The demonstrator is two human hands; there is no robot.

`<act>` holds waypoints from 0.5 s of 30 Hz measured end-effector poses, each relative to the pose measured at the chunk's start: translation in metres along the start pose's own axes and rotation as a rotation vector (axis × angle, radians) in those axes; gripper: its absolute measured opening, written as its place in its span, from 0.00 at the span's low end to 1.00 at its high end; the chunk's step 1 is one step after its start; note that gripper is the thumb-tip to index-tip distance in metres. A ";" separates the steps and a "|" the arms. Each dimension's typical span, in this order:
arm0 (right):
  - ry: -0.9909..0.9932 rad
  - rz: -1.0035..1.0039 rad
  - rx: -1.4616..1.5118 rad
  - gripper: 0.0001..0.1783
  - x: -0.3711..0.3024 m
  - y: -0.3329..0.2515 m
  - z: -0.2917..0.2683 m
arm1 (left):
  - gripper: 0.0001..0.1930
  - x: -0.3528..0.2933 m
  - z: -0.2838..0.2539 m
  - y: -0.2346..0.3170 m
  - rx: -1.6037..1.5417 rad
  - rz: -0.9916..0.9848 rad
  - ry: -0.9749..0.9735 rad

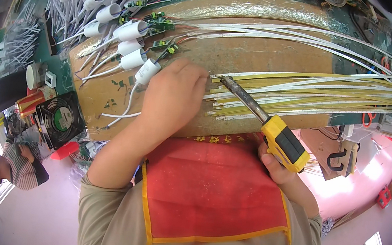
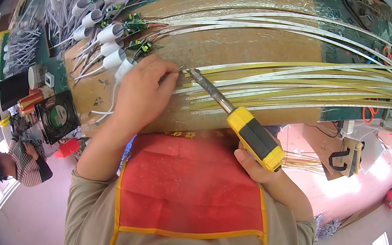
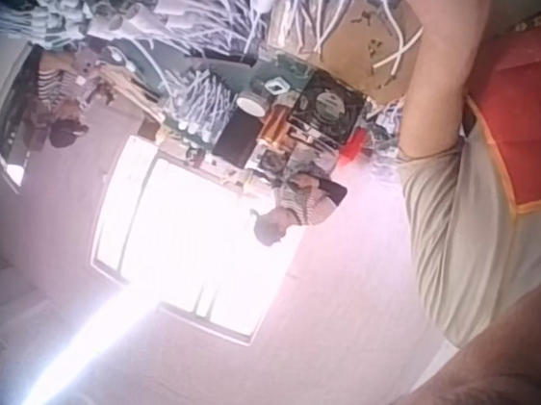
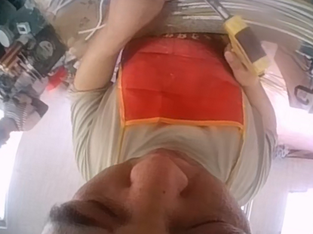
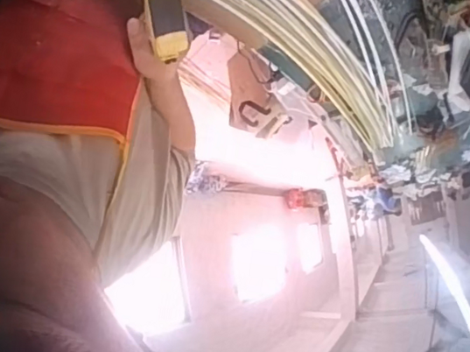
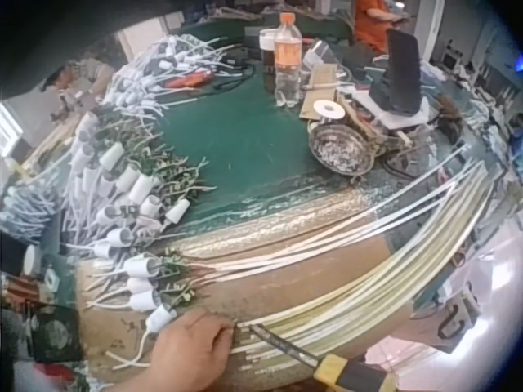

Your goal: The person uses a yellow soldering iron to heat and solder connections on a series of white wires attached to small green circuit boards. The person holds the wires steady with their left hand while applying the soldering iron with their right hand, moving sequentially from one wire to the next along a wooden workbench.

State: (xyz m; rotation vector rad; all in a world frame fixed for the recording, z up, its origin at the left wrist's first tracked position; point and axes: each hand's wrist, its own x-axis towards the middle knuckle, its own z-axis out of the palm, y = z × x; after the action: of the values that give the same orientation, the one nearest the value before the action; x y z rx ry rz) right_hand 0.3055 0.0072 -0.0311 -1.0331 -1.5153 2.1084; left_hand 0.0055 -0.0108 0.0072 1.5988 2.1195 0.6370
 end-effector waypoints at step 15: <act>-0.048 -0.198 -0.165 0.21 0.006 0.000 0.001 | 0.02 0.002 0.003 -0.002 -0.017 -0.005 0.019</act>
State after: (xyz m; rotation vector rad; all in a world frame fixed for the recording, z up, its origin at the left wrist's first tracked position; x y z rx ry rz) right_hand 0.3005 0.0106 -0.0328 -0.8512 -1.7618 1.9112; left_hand 0.0049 -0.0089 0.0040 1.5834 2.1250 0.6692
